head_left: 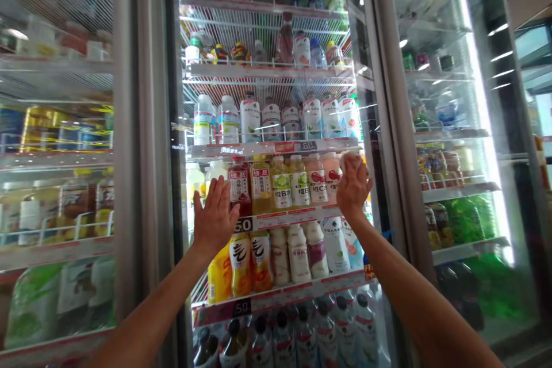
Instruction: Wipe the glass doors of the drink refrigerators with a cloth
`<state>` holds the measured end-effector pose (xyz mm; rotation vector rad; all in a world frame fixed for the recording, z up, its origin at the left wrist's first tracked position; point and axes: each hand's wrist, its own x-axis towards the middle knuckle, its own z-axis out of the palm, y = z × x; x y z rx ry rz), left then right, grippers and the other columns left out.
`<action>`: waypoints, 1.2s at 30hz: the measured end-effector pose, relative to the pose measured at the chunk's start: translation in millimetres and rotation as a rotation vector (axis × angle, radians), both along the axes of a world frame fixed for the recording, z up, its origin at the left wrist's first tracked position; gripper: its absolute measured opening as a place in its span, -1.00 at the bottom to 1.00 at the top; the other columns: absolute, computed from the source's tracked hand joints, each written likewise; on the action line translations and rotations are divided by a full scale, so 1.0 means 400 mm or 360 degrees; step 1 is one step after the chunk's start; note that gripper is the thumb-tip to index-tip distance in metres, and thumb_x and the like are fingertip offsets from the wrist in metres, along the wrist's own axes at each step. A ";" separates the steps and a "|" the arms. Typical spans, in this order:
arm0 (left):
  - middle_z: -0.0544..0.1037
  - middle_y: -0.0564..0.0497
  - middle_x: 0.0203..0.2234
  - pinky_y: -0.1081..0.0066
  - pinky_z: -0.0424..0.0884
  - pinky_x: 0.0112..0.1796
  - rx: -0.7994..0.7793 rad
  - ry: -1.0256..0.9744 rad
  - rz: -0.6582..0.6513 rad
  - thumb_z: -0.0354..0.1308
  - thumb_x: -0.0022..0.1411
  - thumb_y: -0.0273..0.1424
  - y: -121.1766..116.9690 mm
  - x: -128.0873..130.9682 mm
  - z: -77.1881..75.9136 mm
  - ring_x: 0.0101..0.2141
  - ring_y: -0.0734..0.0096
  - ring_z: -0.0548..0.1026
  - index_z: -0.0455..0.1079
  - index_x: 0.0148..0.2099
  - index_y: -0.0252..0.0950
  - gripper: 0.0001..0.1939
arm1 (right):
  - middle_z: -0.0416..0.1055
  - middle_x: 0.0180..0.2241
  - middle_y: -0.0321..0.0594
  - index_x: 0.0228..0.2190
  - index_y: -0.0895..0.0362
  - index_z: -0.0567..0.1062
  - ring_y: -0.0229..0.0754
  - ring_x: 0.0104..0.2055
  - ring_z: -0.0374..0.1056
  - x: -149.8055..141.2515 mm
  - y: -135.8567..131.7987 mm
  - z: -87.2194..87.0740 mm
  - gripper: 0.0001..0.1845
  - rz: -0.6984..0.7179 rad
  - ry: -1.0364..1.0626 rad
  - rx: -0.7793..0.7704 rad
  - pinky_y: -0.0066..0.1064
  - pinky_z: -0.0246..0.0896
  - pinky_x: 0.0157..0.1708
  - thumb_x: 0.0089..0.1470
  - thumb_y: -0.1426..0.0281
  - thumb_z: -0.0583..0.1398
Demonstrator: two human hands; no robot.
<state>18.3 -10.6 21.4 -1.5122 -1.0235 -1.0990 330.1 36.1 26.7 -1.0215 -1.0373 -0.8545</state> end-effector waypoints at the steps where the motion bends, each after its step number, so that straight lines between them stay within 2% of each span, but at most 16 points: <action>1: 0.04 -0.18 0.23 -0.03 -0.21 0.17 -0.0009 -0.0011 0.0002 -0.12 0.26 -0.31 -0.003 -0.011 0.000 0.23 0.16 0.00 -0.28 0.32 -0.24 -0.35 | 0.02 0.22 -0.04 0.14 0.03 0.19 0.06 0.24 -0.05 -0.008 0.002 0.003 -0.46 0.0013 0.0041 0.0017 0.10 -0.14 0.11 0.10 0.45 -0.04; 6: 0.03 -0.16 0.24 -0.02 -0.23 0.18 -0.0018 -0.0014 0.0026 -0.13 0.26 -0.31 -0.013 -0.054 -0.005 0.22 0.17 0.01 -0.30 0.32 -0.21 -0.35 | 0.01 0.23 -0.27 0.11 -0.14 0.20 -0.10 0.26 -0.08 -0.075 -0.013 0.002 -0.44 0.0102 -0.0905 -0.0052 -0.07 -0.23 0.20 0.08 0.47 0.01; 7: 0.03 -0.17 0.23 -0.02 -0.23 0.18 -0.0013 -0.0018 0.0044 -0.13 0.26 -0.31 -0.015 -0.062 -0.004 0.22 0.16 0.02 -0.29 0.32 -0.22 -0.35 | 0.02 0.23 -0.27 0.12 -0.15 0.19 -0.10 0.26 -0.06 -0.077 -0.013 0.012 -0.44 0.0101 -0.0860 -0.0045 -0.05 -0.21 0.19 0.09 0.47 0.01; 11: 0.05 -0.20 0.23 -0.03 -0.23 0.18 -0.0042 -0.0031 0.0138 -0.15 0.26 -0.31 -0.027 -0.097 0.007 0.22 0.16 0.03 -0.20 0.31 -0.28 -0.39 | -0.01 0.23 -0.09 0.16 -0.02 0.13 0.09 0.24 -0.08 -0.099 0.002 0.064 -0.44 0.0101 0.0051 0.0133 0.13 -0.14 0.09 0.11 0.44 -0.06; 12: 0.06 -0.20 0.22 -0.03 -0.24 0.18 -0.0057 -0.0023 0.0155 -0.16 0.27 -0.31 -0.029 -0.103 0.009 0.22 0.16 0.04 -0.18 0.30 -0.29 -0.41 | -0.02 0.23 -0.08 0.16 -0.01 0.13 0.10 0.25 -0.09 -0.123 0.002 0.067 -0.44 0.0109 0.0070 0.0137 0.14 -0.14 0.09 0.11 0.45 -0.06; 13: 0.06 -0.20 0.22 -0.02 -0.25 0.18 -0.0071 -0.0010 0.0166 -0.16 0.27 -0.31 -0.032 -0.109 0.011 0.22 0.17 0.04 -0.16 0.30 -0.30 -0.41 | -0.03 0.24 -0.10 0.17 -0.02 0.12 0.08 0.26 -0.11 -0.153 -0.001 0.065 -0.44 0.0120 -0.0068 0.0114 0.12 -0.16 0.11 0.11 0.45 -0.06; 17: 0.07 -0.18 0.22 0.00 -0.29 0.19 -0.0107 0.0039 0.0188 -0.16 0.27 -0.30 -0.045 -0.129 0.016 0.23 0.21 0.01 -0.12 0.29 -0.31 -0.42 | -0.03 0.25 -0.32 0.17 -0.18 0.06 -0.10 0.28 -0.14 -0.265 -0.028 0.049 -0.38 0.0193 -0.1164 -0.0037 -0.04 -0.26 0.21 0.09 0.45 0.01; 19: 0.06 -0.18 0.23 0.00 -0.31 0.19 -0.0109 0.0041 0.0195 -0.15 0.26 -0.29 -0.056 -0.143 0.021 0.23 0.22 0.00 -0.11 0.29 -0.31 -0.43 | -0.04 0.25 -0.32 0.18 -0.19 0.03 -0.07 0.28 -0.13 -0.280 -0.031 0.071 -0.36 0.0218 -0.1019 -0.0021 0.02 -0.27 0.20 0.09 0.46 0.00; 21: 0.04 -0.17 0.23 0.01 -0.32 0.19 -0.0107 0.0037 0.0195 -0.15 0.26 -0.30 -0.068 -0.158 0.029 0.24 0.22 -0.02 -0.10 0.29 -0.31 -0.43 | -0.07 0.26 -0.23 0.20 -0.13 0.00 0.03 0.27 -0.14 -0.286 -0.023 0.107 -0.36 0.0227 -0.0465 0.0034 0.13 -0.24 0.16 0.10 0.47 -0.04; 23: 0.03 -0.17 0.24 0.02 -0.32 0.19 -0.0103 0.0024 0.0185 -0.15 0.26 -0.29 -0.077 -0.170 0.037 0.24 0.22 -0.03 -0.10 0.28 -0.31 -0.42 | -0.08 0.26 -0.19 0.21 -0.09 -0.01 0.09 0.28 -0.17 -0.310 -0.018 0.129 -0.36 0.0227 -0.0199 0.0058 0.18 -0.21 0.13 0.11 0.47 -0.04; 24: 0.03 -0.18 0.24 0.02 -0.31 0.19 -0.0102 0.0015 0.0181 -0.14 0.26 -0.29 -0.080 -0.175 0.041 0.24 0.22 -0.04 -0.09 0.28 -0.32 -0.42 | -0.08 0.26 -0.20 0.21 -0.09 -0.02 0.07 0.28 -0.17 -0.334 -0.021 0.130 -0.35 0.0222 -0.0288 0.0047 0.16 -0.22 0.14 0.10 0.47 -0.03; 28: 0.03 -0.20 0.24 0.02 -0.29 0.19 -0.0073 -0.0049 0.0169 -0.14 0.25 -0.29 -0.086 -0.185 0.052 0.24 0.19 -0.03 -0.09 0.28 -0.35 -0.41 | -0.05 0.25 -0.37 0.18 -0.17 0.01 -0.11 0.29 -0.18 -0.444 -0.054 0.108 -0.30 0.0209 -0.1373 -0.0029 -0.03 -0.31 0.23 0.04 0.45 0.07; 29: 0.02 -0.20 0.24 0.01 -0.29 0.19 -0.0067 -0.0057 0.0162 -0.14 0.25 -0.29 -0.088 -0.188 0.055 0.24 0.18 -0.03 -0.10 0.28 -0.34 -0.41 | -0.04 0.25 -0.38 0.17 -0.18 0.03 -0.12 0.29 -0.17 -0.461 -0.060 0.110 -0.30 0.0218 -0.1476 -0.0040 -0.04 -0.32 0.23 0.03 0.45 0.09; 30: 0.02 -0.19 0.24 0.00 -0.28 0.19 -0.0062 -0.0062 0.0154 -0.14 0.25 -0.29 -0.090 -0.190 0.058 0.24 0.17 -0.03 -0.12 0.29 -0.33 -0.40 | -0.03 0.24 -0.37 0.16 -0.18 0.07 -0.10 0.28 -0.15 -0.470 -0.064 0.117 -0.32 0.0231 -0.1415 -0.0046 -0.02 -0.33 0.23 0.03 0.46 0.09; 34: 0.03 -0.18 0.24 -0.02 -0.28 0.18 -0.0033 -0.0068 0.0147 -0.13 0.24 -0.28 -0.098 -0.197 0.070 0.23 0.16 -0.02 -0.15 0.30 -0.30 -0.38 | -0.05 0.25 -0.20 0.15 -0.05 0.15 0.02 0.28 -0.15 -0.475 -0.063 0.153 -0.40 0.0275 -0.0603 -0.0053 0.09 -0.36 0.20 0.06 0.47 0.05; 36: 0.03 -0.19 0.24 -0.01 -0.28 0.18 -0.0017 -0.0061 0.0170 -0.14 0.25 -0.28 -0.099 -0.194 0.075 0.24 0.17 -0.02 -0.13 0.29 -0.31 -0.40 | -0.05 0.25 -0.22 0.15 -0.05 0.15 -0.01 0.29 -0.18 -0.478 -0.065 0.144 -0.40 0.0286 -0.0800 -0.0058 0.05 -0.36 0.21 0.06 0.46 0.05</action>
